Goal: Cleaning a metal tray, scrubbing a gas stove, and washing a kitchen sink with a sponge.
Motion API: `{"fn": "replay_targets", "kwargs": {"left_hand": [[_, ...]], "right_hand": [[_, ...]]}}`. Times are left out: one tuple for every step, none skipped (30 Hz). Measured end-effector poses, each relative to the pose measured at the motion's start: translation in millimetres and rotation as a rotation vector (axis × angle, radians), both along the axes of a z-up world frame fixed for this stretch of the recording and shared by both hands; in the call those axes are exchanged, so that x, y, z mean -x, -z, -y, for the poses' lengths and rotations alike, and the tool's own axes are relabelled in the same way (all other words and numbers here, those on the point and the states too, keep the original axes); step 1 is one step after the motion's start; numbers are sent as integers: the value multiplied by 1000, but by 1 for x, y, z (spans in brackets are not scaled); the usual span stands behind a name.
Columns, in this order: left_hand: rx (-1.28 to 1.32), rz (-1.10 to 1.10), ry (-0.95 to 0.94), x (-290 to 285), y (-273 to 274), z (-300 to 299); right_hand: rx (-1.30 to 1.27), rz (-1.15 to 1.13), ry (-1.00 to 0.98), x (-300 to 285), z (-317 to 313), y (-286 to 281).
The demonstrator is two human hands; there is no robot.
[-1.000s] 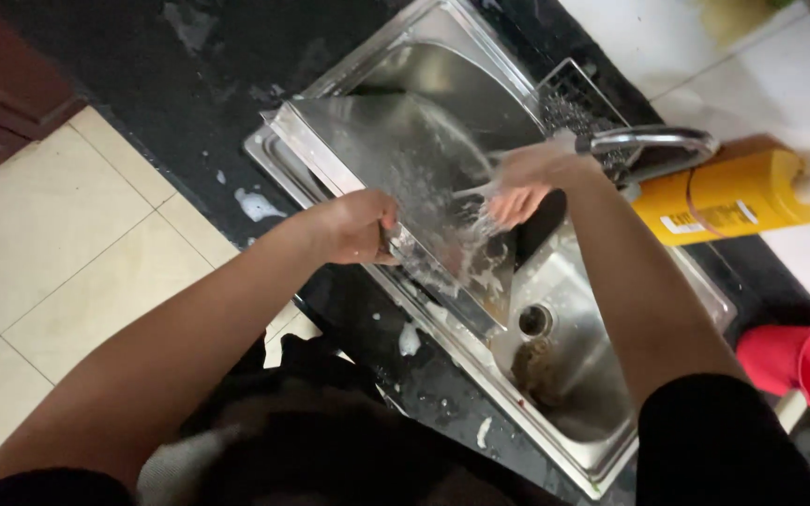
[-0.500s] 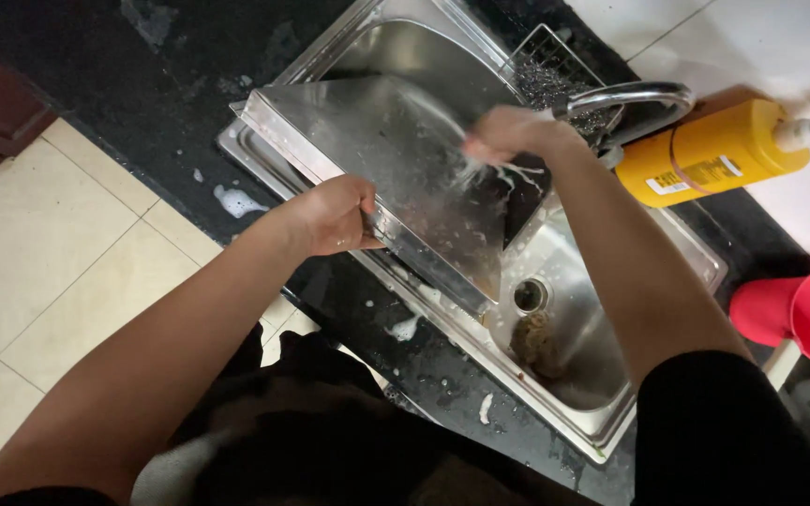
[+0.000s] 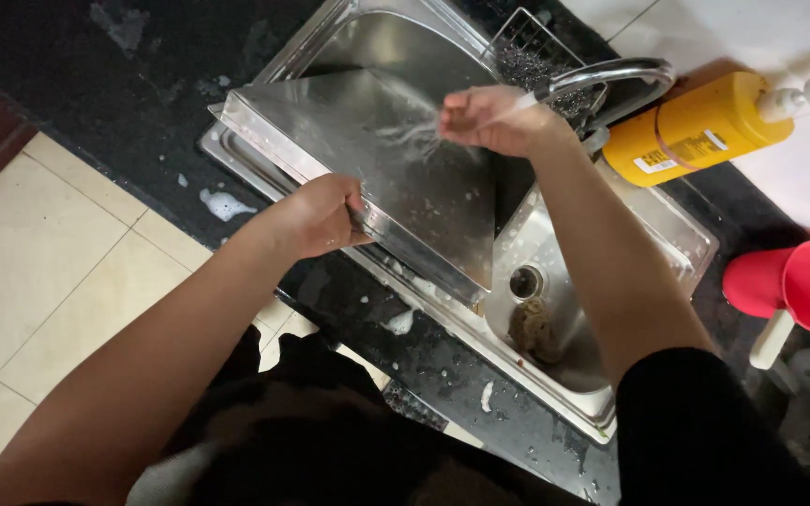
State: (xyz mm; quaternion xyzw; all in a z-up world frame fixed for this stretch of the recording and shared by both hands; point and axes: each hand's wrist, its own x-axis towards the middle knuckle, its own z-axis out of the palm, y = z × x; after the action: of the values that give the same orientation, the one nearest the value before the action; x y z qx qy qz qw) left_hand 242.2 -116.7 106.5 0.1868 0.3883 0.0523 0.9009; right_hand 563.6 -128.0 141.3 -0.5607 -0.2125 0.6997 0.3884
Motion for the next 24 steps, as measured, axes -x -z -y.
{"fn": "replay_targets", "kwargs": {"left_hand": [[11,8,-1,0,6,-2],[26,16,-1,0,12,-2],[30,15,2,1,11,0],[19,16,-2,1,9,0],[7,17,-7,2,7,1],[9,17,-6,2,5,1],[15,25,-3,2,2,1],[20,33,-1,3,0,1],[21,32,0,4,-8,1],[14,-9,28,4,-17,0],[8,-50,57,4,-25,-1],[8,-49,57,5,-25,-1],[6,-36,53,5,-25,0],[6,-22,49,6,-25,1],[9,-22,51,6,-15,-1],[13,-49,60,6,-5,-4],[16,-76,69,5,4,-7],[16,-76,71,4,-6,-5],[12,-73,66,4,-16,-2],[8,-69,59,3,-27,0],[8,-68,60,4,-34,2],[-6,-28,73,5,-41,2],[-20,11,87,6,-48,3],[-22,11,86,6,-49,4]], "right_hand": [[2,-75,15,-7,-1,10],[8,-149,32,-13,1,21],[12,-150,35,-11,3,21],[58,-136,98,-10,4,20],[105,-123,161,-8,4,19],[107,-123,162,-6,9,12],[84,-51,84,-3,14,5],[60,20,6,0,19,-2],[60,20,7,-1,28,0],[39,87,-188,-2,36,2],[15,154,-381,-3,44,4],[16,155,-381,18,54,-25],[146,191,-464,39,64,-53],[280,225,-546,61,75,-81],[283,224,-545,63,78,-79],[333,251,-619,64,82,-78],[384,277,-692,65,85,-77],[384,277,-690,67,84,-84],[399,323,-654,69,82,-92],[413,369,-619,71,81,-99],[413,369,-618,55,77,-77],[268,715,-756,39,73,-56],[104,1059,-881,24,69,-34],[102,1060,-881,13,59,-9]]}}
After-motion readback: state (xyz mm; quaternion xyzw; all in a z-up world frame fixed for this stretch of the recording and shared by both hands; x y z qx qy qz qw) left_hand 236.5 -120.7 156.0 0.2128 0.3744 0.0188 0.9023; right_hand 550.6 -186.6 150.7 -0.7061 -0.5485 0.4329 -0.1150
